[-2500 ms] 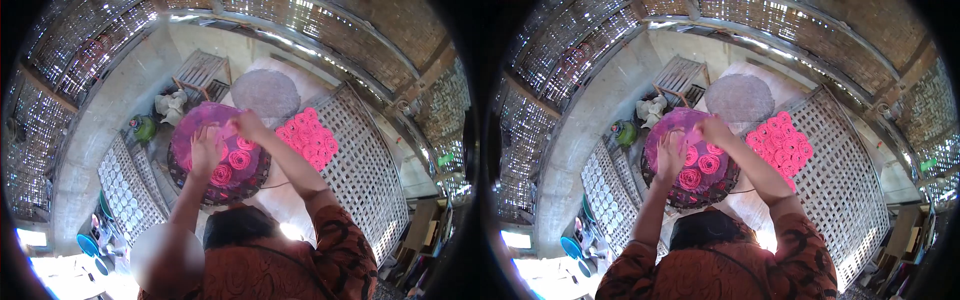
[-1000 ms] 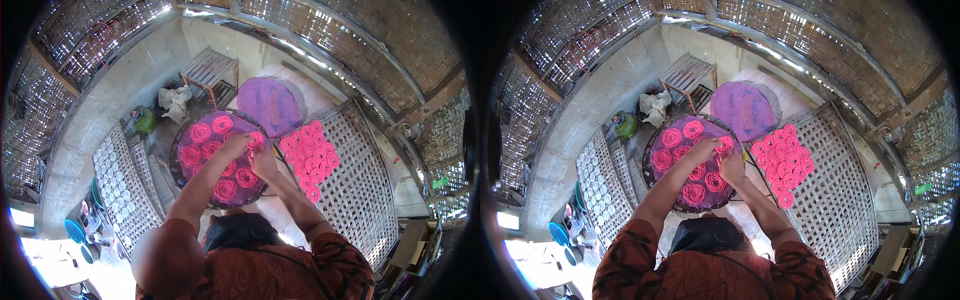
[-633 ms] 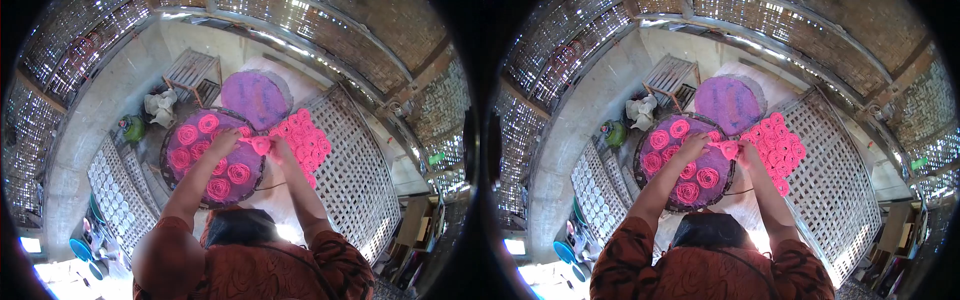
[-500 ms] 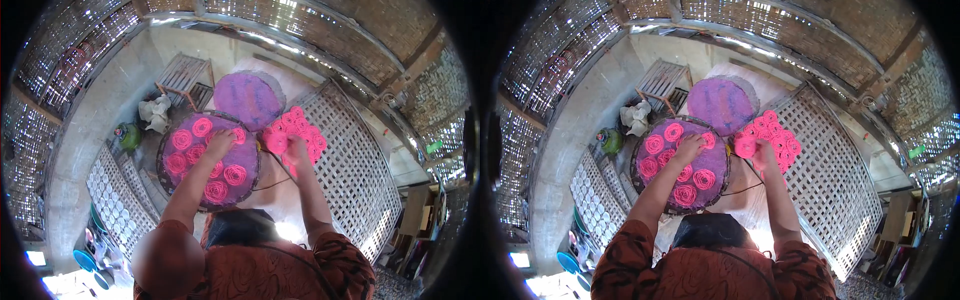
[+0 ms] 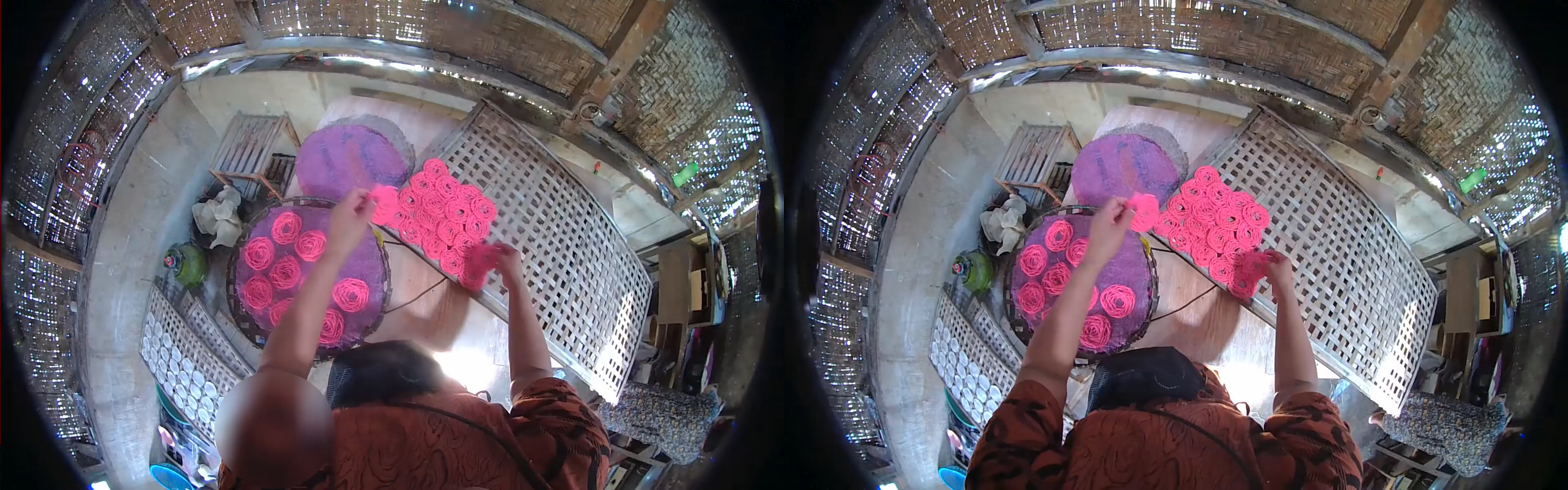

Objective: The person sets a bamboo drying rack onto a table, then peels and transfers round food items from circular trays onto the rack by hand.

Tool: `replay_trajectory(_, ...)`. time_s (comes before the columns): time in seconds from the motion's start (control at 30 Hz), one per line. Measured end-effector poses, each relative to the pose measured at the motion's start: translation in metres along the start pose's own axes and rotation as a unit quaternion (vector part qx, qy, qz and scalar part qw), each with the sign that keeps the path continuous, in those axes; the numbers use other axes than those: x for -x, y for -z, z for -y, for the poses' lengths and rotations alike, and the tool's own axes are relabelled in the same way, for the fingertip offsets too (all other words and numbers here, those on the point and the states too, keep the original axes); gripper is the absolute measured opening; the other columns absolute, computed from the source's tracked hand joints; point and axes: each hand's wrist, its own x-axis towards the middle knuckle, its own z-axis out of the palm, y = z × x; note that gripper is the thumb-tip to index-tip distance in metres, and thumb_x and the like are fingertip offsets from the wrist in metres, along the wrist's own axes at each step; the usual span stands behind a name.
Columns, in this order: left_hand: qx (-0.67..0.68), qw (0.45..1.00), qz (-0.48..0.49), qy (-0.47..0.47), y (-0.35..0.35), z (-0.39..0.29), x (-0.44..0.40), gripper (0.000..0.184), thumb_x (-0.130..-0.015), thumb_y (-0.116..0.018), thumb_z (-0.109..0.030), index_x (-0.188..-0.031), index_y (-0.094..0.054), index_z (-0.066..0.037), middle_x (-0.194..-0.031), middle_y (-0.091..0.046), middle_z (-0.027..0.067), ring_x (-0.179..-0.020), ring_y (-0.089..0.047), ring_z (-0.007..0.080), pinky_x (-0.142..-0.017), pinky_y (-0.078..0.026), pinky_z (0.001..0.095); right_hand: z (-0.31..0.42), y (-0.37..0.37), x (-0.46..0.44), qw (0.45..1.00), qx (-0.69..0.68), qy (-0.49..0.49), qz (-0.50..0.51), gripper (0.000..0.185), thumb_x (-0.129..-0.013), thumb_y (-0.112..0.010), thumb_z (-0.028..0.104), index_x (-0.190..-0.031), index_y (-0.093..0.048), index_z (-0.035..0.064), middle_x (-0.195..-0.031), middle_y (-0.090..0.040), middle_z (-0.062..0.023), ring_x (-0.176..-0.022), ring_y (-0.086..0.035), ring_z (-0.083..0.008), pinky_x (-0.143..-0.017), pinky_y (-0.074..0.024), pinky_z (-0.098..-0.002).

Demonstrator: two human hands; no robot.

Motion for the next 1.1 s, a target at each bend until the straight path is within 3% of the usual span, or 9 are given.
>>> replay_trajectory(0.1, 0.031, 0.989, 0.125, 0.073, -0.042, -0.008, 0.021, 0.018, -0.087, -0.06, -0.015, -0.099, -0.059, -0.002, -0.084, -0.065, 0.0067, -0.076, -0.06, 0.0119, -0.067, -0.047, 0.0281, -0.01, -0.006, 0.003, 0.946, 0.27, 0.158, -0.081, 0.032, -0.084, -0.059, 0.013, -0.112, -0.057, -0.0039, -0.089, -0.066, -0.0095, -0.064, -0.059, -0.0133, -0.055, -0.0487, -0.0281)
replay_trajectory(0.23, 0.161, 0.951, 0.227, 0.138, -0.107, 0.006, 0.065, 0.019, -0.088, -0.061, -0.017, -0.099, -0.059, -0.001, -0.087, -0.063, 0.0051, -0.081, -0.059, 0.0117, -0.07, -0.047, 0.0283, 0.097, -0.063, 0.078, 0.942, -0.277, -0.108, 0.153, 0.033, -0.087, -0.06, 0.019, -0.114, -0.058, -0.0003, -0.089, -0.066, -0.008, -0.067, -0.059, -0.0146, -0.062, -0.0501, -0.0277)
replay_trajectory(0.4, 0.163, 0.961, 0.211, 0.076, -0.101, 0.007, 0.087, 0.024, -0.089, -0.058, -0.014, -0.112, -0.055, -0.005, -0.097, -0.061, 0.0018, -0.09, -0.059, 0.0111, -0.08, -0.048, 0.0269, 0.122, -0.036, 0.083, 0.995, 0.013, 0.024, 0.098, 0.016, -0.084, -0.06, 0.005, -0.099, -0.063, -0.0018, -0.081, -0.065, -0.006, -0.072, -0.062, -0.0134, -0.068, -0.0511, -0.0274)
replay_trajectory(0.63, 0.057, 0.983, 0.108, 0.138, 0.014, 0.019, 0.083, 0.029, -0.089, -0.055, -0.006, -0.118, -0.054, -0.005, -0.11, -0.06, 0.0041, -0.097, -0.058, 0.0126, -0.085, -0.047, 0.0277, 0.042, 0.009, -0.012, 0.985, -0.162, 0.05, -0.039, 0.016, -0.086, -0.059, 0.003, -0.101, -0.063, -0.0018, -0.084, -0.066, -0.0061, -0.072, -0.062, -0.0116, -0.066, -0.0514, -0.0256)
replay_trajectory(0.83, -0.099, 0.988, -0.005, 0.12, 0.103, 0.014, 0.123, 0.024, -0.088, -0.058, -0.011, -0.112, -0.059, -0.006, -0.104, -0.065, 0.0083, -0.095, -0.063, 0.0163, -0.08, -0.049, 0.0289, 0.04, -0.004, -0.009, 0.921, 0.36, 0.116, -0.096, 0.027, -0.08, -0.056, -0.001, -0.107, -0.061, -0.0015, -0.098, -0.065, -0.0176, -0.084, -0.065, -0.0274, -0.074, -0.0521, -0.0342)
replay_trajectory(0.9, -0.112, 0.987, -0.044, 0.105, 0.118, 0.033, 0.146, 0.025, -0.086, -0.059, -0.01, -0.11, -0.059, -0.007, -0.1, -0.066, 0.01, -0.091, -0.064, 0.02, -0.078, -0.05, 0.0307, 0.04, -0.033, 0.003, 0.842, 0.391, 0.35, -0.125, 0.028, -0.077, -0.056, 0.001, -0.105, -0.061, -0.0006, -0.102, -0.062, -0.0217, -0.094, -0.062, -0.0346, -0.08, -0.0489, -0.0377)
replay_trajectory(1.0, -0.203, 0.972, 0.005, 0.116, 0.122, 0.03, 0.173, 0.02, -0.082, -0.061, -0.01, -0.101, -0.06, -0.005, -0.094, -0.063, 0.0164, -0.091, -0.061, 0.0323, -0.08, -0.049, 0.0385, 0.066, -0.123, 0.061, 0.876, 0.309, 0.356, 0.101, 0.023, -0.08, -0.058, 0.008, -0.1, -0.062, -0.0024, -0.105, -0.062, -0.0188, -0.093, -0.061, -0.0323, -0.083, -0.0472, -0.0379)
replay_trajectory(1.07, -0.235, 0.967, 0.035, 0.088, 0.115, 0.031, 0.182, 0.02, -0.081, -0.062, -0.009, -0.1, -0.059, -0.005, -0.098, -0.061, 0.0172, -0.096, -0.059, 0.0338, -0.083, -0.047, 0.0403, 0.075, -0.19, 0.114, 0.918, -0.175, -0.076, 0.348, 0.026, -0.075, -0.069, 0.021, -0.094, -0.064, 0.0038, -0.098, -0.058, -0.0145, -0.094, -0.057, -0.03, -0.082, -0.0448, -0.0398)
replay_trajectory(1.1, -0.262, 0.961, 0.076, 0.054, 0.11, 0.036, 0.185, 0.02, -0.08, -0.062, -0.009, -0.1, -0.059, -0.005, -0.101, -0.06, 0.018, -0.1, -0.056, 0.0353, -0.086, -0.046, 0.0421, 0.076, -0.215, 0.128, 0.907, 0.054, 0.194, 0.369, 0.029, -0.073, -0.071, 0.025, -0.093, -0.064, 0.0061, -0.099, -0.056, -0.0134, -0.096, -0.056, -0.0296, -0.083, -0.0434, -0.0416)
